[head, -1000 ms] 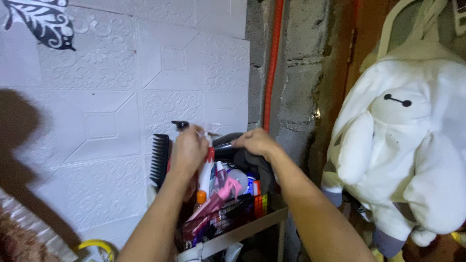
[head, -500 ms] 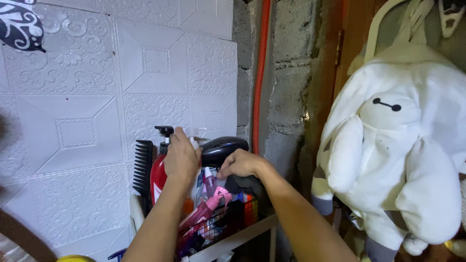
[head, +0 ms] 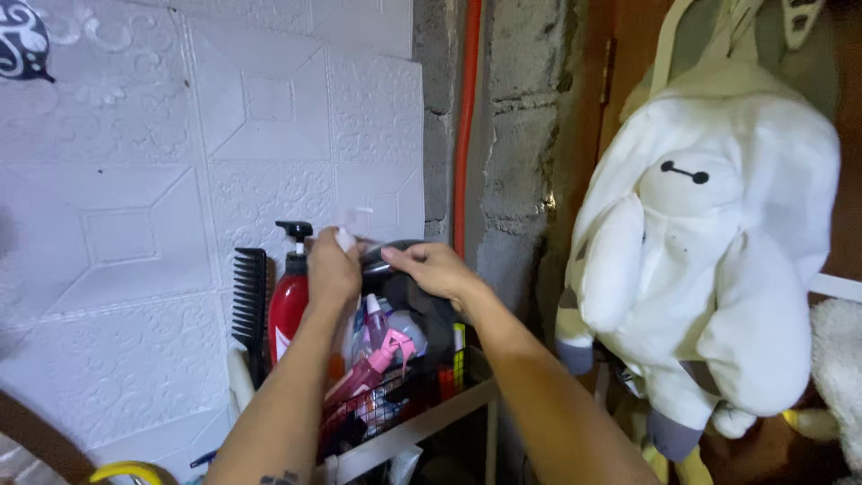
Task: The person wipes a white plastic shelf with a dark cloth, then moves a wire basket containing a comb, bottles, and a hairdryer onto the shelf. They rearrange the items inside the basket, including a red bottle, a white bottle, and a purple tube, before placing the hairdryer back in the basket.
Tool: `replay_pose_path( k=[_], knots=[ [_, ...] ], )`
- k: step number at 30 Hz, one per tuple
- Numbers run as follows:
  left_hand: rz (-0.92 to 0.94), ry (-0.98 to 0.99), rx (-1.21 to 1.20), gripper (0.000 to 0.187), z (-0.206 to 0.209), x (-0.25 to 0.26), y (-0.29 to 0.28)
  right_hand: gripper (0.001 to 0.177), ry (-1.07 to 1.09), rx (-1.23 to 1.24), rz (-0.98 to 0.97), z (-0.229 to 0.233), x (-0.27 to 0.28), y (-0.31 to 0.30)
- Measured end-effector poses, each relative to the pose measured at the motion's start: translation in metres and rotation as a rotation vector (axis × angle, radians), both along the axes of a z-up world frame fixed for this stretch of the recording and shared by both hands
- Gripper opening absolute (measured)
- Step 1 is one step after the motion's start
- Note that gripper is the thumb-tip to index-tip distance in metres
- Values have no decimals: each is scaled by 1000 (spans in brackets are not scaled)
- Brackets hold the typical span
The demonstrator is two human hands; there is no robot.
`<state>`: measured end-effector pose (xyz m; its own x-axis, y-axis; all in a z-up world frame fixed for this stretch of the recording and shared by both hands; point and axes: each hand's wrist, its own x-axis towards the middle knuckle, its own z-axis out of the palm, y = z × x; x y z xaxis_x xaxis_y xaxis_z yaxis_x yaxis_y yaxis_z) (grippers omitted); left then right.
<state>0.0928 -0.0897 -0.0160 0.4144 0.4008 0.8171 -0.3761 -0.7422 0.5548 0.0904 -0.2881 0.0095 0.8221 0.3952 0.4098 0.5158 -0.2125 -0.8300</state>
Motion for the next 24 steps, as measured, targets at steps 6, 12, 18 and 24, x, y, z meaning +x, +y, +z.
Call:
replay_pose_path(
  k=[6, 12, 18, 24],
  knots=[
    [76, -352, 114, 52, 39, -58, -4, 54, 215, 690, -32, 33, -24, 43],
    [13, -588, 98, 48, 58, -111, -17, 37, -482, 761, 64, 27, -54, 124],
    [-147, -564, -20, 32, 75, -168, -15, 29, -29, 691, -130, 18, -52, 113],
    [-208, -567, 72, 33, 95, -185, -10, 35, -756, 741, -165, 21, -94, 123]
  ],
)
